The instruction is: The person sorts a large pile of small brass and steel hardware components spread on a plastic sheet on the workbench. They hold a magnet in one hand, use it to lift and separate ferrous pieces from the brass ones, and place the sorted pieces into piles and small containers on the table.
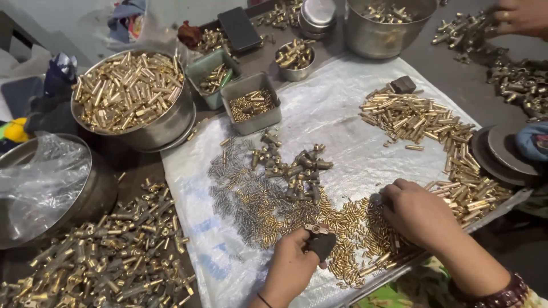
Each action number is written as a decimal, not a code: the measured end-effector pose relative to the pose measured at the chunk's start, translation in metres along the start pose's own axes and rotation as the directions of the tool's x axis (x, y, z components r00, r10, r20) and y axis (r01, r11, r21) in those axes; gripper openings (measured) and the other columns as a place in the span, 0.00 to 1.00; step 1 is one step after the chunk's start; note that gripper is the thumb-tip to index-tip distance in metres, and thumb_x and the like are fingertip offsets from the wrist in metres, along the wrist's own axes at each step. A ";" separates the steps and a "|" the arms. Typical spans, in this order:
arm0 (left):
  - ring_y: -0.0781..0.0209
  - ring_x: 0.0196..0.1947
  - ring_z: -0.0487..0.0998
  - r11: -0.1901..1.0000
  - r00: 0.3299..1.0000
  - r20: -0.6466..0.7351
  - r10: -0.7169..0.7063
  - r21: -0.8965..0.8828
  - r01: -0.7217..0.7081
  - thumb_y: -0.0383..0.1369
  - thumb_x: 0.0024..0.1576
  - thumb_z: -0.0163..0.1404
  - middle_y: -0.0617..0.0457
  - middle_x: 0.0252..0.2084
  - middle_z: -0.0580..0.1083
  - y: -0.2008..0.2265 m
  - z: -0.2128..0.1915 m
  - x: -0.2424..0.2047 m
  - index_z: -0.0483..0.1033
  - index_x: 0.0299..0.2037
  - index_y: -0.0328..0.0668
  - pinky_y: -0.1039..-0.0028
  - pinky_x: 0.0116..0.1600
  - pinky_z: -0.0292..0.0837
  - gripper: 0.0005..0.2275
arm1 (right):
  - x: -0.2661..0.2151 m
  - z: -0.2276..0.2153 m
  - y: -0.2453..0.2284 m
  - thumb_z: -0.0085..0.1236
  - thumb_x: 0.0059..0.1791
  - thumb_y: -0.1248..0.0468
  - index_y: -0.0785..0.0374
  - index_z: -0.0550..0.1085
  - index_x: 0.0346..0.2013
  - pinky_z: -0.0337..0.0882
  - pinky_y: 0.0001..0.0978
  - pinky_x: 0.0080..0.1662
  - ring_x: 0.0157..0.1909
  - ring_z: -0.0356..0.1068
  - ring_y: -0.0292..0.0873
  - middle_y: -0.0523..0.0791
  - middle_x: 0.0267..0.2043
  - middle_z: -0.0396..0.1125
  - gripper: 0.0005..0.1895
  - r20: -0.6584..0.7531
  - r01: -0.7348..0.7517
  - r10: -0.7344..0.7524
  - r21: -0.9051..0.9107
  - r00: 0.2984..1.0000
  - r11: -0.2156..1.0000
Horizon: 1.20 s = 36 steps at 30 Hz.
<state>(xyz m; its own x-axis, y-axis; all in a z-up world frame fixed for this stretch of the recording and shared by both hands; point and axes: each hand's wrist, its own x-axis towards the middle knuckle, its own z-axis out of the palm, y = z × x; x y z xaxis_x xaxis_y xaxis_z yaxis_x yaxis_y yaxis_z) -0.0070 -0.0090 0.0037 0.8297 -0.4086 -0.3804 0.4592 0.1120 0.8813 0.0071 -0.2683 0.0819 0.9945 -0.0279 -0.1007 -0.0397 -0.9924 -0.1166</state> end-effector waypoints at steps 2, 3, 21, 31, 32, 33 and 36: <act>0.70 0.31 0.78 0.998 1.000 -0.010 0.028 0.061 -0.028 0.19 0.51 0.49 0.56 0.37 0.81 0.000 -0.002 -0.001 0.80 0.51 0.37 0.78 0.37 0.75 0.17 | 0.000 -0.001 -0.003 0.59 0.46 0.55 0.57 0.77 0.43 0.75 0.45 0.46 0.45 0.73 0.52 0.46 0.40 0.71 0.14 0.018 -0.023 0.023 0.005 1.000 1.000; 0.73 0.33 0.79 0.991 0.998 -0.017 0.057 0.120 -0.054 0.19 0.50 0.49 0.57 0.37 0.81 0.000 -0.003 -0.001 0.81 0.51 0.38 0.80 0.38 0.75 0.18 | -0.001 -0.001 -0.004 0.58 0.48 0.54 0.58 0.77 0.42 0.74 0.45 0.47 0.45 0.73 0.53 0.46 0.41 0.71 0.13 0.037 -0.046 0.046 0.008 0.998 0.999; 0.73 0.23 0.68 0.837 0.996 -0.076 0.046 0.547 0.003 0.30 0.53 0.57 0.57 0.24 0.75 0.045 0.013 -0.024 0.84 0.44 0.41 0.77 0.30 0.66 0.10 | -0.012 0.008 0.006 0.60 0.45 0.59 0.59 0.76 0.41 0.73 0.47 0.46 0.44 0.72 0.55 0.48 0.41 0.71 0.12 -0.008 -0.058 0.060 0.105 0.998 0.993; 0.78 0.26 0.74 0.900 0.996 -0.054 0.068 0.434 -0.038 0.31 0.54 0.60 0.59 0.28 0.79 0.030 0.010 -0.019 0.82 0.47 0.40 0.82 0.33 0.70 0.12 | -0.023 -0.012 -0.027 0.62 0.44 0.64 0.57 0.79 0.45 0.77 0.39 0.47 0.45 0.76 0.47 0.45 0.43 0.73 0.14 -0.057 0.066 -0.044 0.458 0.997 0.887; 0.75 0.25 0.72 0.886 0.998 -0.046 0.033 0.463 -0.008 0.28 0.52 0.57 0.58 0.28 0.78 0.034 0.011 -0.022 0.81 0.50 0.41 0.80 0.32 0.68 0.15 | -0.027 -0.009 -0.035 0.63 0.44 0.66 0.58 0.79 0.43 0.78 0.37 0.49 0.46 0.78 0.45 0.44 0.44 0.75 0.12 -0.083 0.149 -0.125 0.626 0.989 0.766; 0.71 0.24 0.70 0.869 0.999 -0.041 0.003 0.494 0.018 0.25 0.51 0.55 0.56 0.29 0.77 0.040 0.012 -0.023 0.80 0.53 0.43 0.78 0.30 0.67 0.18 | -0.029 -0.006 -0.044 0.64 0.44 0.68 0.59 0.80 0.41 0.79 0.35 0.51 0.47 0.79 0.42 0.43 0.45 0.77 0.11 -0.132 0.227 -0.198 0.763 0.971 0.605; 0.74 0.33 0.77 0.943 0.992 0.048 0.120 0.308 -0.129 0.18 0.46 0.49 0.57 0.37 0.80 0.007 0.002 -0.013 0.80 0.52 0.35 0.82 0.37 0.73 0.21 | -0.037 0.005 -0.067 0.65 0.44 0.69 0.60 0.80 0.40 0.78 0.34 0.52 0.48 0.79 0.41 0.43 0.43 0.78 0.10 -0.220 0.341 -0.289 0.804 0.932 0.487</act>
<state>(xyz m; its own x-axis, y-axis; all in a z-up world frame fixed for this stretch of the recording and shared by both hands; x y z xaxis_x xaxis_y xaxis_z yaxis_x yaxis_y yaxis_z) -0.0148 -0.0046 0.0150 0.8626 -0.4352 -0.2579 0.2279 -0.1207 0.9662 -0.0270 -0.1999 0.0888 0.9593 0.2343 0.1576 0.2423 -0.3962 -0.8856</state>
